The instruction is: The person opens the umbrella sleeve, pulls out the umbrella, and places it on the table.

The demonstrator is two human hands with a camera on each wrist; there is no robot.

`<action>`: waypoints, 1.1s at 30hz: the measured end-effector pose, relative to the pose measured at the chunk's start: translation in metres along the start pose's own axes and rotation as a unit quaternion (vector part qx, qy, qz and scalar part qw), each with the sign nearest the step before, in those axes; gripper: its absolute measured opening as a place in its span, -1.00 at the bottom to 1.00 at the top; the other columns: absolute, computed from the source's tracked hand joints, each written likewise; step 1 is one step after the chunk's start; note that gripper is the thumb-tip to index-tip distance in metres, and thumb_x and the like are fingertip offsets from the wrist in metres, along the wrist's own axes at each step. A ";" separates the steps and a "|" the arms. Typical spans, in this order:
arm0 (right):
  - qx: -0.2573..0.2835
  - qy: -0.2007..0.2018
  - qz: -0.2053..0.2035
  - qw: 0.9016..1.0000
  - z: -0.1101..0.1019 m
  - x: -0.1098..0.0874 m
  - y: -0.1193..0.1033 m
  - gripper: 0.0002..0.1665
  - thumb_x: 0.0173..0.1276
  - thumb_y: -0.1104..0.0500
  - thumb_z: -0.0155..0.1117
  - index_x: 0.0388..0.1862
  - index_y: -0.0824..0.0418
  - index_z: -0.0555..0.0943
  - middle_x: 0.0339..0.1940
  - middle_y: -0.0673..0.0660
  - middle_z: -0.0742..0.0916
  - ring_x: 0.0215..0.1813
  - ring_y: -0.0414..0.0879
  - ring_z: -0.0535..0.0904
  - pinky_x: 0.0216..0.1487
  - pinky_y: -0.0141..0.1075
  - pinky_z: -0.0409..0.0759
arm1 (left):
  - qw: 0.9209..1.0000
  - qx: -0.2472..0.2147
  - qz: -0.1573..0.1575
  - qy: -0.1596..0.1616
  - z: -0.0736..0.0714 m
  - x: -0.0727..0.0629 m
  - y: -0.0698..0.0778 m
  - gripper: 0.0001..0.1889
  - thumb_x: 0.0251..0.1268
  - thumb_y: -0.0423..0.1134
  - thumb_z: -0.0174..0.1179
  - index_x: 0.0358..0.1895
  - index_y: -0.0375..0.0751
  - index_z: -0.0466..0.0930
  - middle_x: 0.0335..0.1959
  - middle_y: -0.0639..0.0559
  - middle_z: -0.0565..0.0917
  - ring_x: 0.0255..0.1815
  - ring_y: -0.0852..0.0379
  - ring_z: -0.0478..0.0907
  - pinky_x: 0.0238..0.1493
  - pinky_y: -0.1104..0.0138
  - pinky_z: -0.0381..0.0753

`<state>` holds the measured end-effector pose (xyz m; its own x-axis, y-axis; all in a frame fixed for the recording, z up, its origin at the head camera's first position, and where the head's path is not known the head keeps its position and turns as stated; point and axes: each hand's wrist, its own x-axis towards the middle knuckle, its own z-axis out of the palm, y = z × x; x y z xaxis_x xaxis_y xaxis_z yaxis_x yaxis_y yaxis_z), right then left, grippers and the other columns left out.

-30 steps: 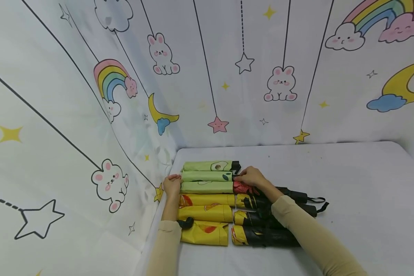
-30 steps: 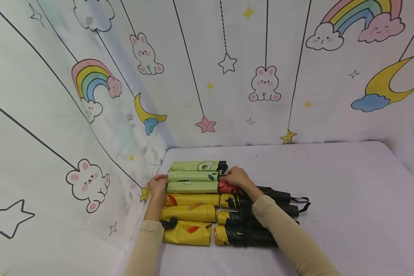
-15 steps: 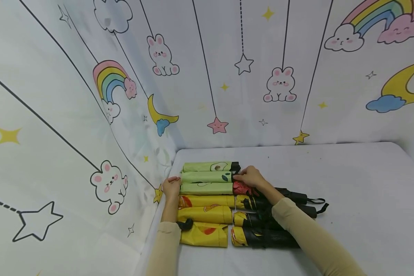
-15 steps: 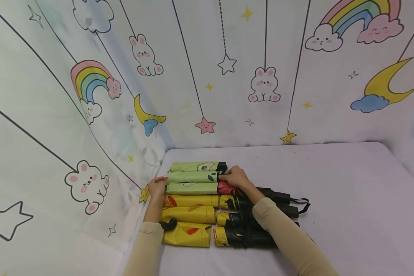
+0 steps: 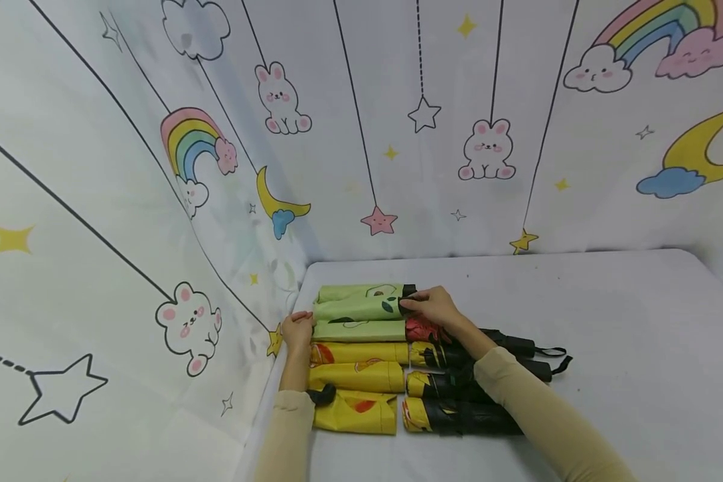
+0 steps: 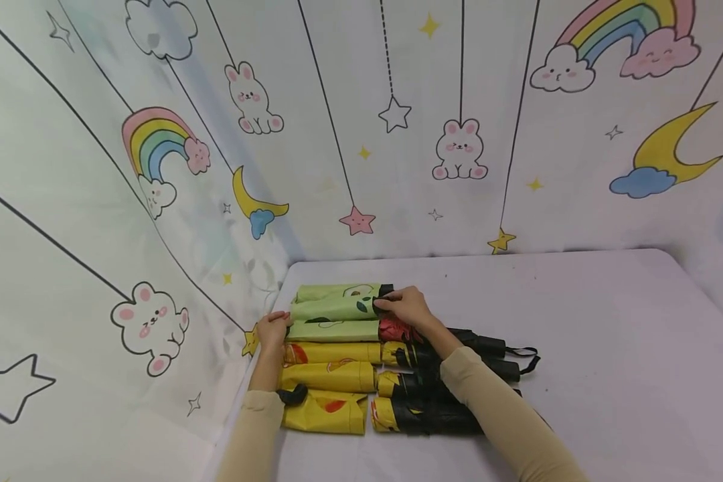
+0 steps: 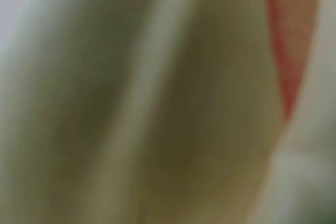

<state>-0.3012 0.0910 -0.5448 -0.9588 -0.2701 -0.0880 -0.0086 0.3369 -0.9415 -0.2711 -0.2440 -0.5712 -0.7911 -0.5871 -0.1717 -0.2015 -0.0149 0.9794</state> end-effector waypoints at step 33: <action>0.232 0.042 0.095 0.967 -0.022 -0.016 -0.008 -0.41 0.42 0.12 0.47 0.28 0.46 0.61 0.00 0.37 0.80 -0.04 0.21 0.80 0.05 -0.01 0.76 | 0.999 -0.020 0.030 0.013 -0.001 -0.004 0.001 -0.76 0.40 -0.53 0.24 0.08 -0.49 0.56 0.04 -0.38 0.69 0.07 -0.16 0.66 -0.16 0.42 0.67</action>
<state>-0.2923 0.1125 -0.5290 -0.9503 -0.1628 -0.2654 0.2797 -0.0720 -0.9574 -0.2676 -0.2427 -0.5690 -0.7851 -0.6094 -0.1110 -0.1315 -0.0112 0.9913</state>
